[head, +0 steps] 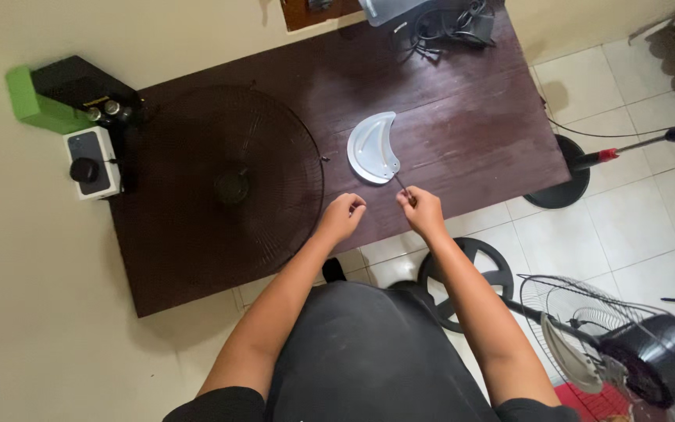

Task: The person assembles an electric fan by attaching the front grille and securing the fan blades to the motor hub using a screwdriver. They repeatedly tighten screws on the blades and grille, then attach the rear grille to complete the assembly.

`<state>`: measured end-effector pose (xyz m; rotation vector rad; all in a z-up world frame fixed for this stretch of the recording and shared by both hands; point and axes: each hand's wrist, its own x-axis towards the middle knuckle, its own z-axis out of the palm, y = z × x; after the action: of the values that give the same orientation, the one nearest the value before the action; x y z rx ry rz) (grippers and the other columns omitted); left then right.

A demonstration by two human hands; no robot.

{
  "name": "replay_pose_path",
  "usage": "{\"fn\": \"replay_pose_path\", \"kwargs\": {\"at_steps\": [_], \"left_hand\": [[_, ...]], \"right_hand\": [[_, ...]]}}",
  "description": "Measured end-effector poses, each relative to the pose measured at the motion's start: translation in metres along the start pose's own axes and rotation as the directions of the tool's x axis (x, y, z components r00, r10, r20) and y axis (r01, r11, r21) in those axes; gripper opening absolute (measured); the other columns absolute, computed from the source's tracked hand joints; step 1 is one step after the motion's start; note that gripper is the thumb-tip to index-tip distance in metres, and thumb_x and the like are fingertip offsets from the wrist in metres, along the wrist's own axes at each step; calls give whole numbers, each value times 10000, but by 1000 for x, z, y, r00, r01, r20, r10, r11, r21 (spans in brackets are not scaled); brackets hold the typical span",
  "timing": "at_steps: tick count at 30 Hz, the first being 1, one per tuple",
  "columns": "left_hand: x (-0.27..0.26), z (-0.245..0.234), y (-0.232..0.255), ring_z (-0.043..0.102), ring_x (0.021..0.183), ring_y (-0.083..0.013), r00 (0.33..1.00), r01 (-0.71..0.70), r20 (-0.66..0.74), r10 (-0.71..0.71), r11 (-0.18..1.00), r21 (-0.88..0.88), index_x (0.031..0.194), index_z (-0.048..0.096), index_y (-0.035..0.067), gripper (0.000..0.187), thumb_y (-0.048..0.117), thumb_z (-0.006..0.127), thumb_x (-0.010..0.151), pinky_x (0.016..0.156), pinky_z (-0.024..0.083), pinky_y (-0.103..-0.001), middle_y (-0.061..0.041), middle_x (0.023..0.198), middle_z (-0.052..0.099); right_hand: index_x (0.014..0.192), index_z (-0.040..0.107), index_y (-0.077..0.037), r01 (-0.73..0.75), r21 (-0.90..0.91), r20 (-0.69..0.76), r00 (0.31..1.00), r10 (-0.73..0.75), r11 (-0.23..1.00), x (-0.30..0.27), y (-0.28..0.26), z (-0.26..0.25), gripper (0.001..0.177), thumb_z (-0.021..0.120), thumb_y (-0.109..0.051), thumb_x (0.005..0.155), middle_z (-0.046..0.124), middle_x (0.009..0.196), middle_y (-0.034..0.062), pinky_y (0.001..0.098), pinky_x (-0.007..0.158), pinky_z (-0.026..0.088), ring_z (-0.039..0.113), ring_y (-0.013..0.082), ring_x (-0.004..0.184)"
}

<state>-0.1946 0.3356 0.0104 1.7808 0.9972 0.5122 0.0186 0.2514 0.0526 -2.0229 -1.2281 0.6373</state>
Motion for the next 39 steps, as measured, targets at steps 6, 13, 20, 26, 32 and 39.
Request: {"fn": "replay_pose_path", "kwargs": {"at_steps": [6,13,20,26,32,39], "left_hand": [[39,48,-47,693,926,-280,985,165,-51,-163,986,26,1165,686,48,360,283,720,895,842,549,-405,-139,1077,693],[74,86,-90,706,932,-281,886,441,-135,-444,896,-53,1338,583,-30,582,309,730,888,855,551,-406,-176,1147,675],[98,103,-99,760,878,-246,828,471,-177,-532,831,-295,1270,627,-49,475,258,706,915,788,582,-364,-142,986,771],[103,110,-93,758,957,-249,701,551,-262,-663,737,-392,1226,664,-38,436,269,686,917,831,581,-359,-174,1080,768],[105,107,-89,744,995,-267,641,609,-318,-699,715,-343,1189,691,-8,444,328,692,899,862,570,-378,-168,1097,769],[90,84,-42,731,885,-272,687,674,-251,-682,727,-131,1057,686,23,416,406,724,899,807,571,-390,-132,950,763]], "right_hand": [[916,748,-54,-78,-235,31,996,87,969,78,26,14,240,780,-290,880,718,786,157,415,697,542,702,321,734],[906,728,-54,-211,-384,125,953,277,899,141,27,30,333,856,-335,782,741,891,160,468,728,543,705,363,840],[840,722,-35,-202,-344,230,929,291,917,162,57,41,361,918,-308,706,748,823,149,429,700,557,729,313,760],[801,748,-46,-157,-213,362,904,228,964,183,99,39,290,912,-269,714,754,756,117,354,658,556,725,209,669],[782,736,-38,-192,-154,412,879,240,969,188,115,36,285,900,-269,747,732,713,80,331,637,531,661,149,644],[794,722,-31,-313,-25,487,826,285,949,177,104,21,237,865,-218,817,682,698,6,279,557,461,556,81,608]]}}
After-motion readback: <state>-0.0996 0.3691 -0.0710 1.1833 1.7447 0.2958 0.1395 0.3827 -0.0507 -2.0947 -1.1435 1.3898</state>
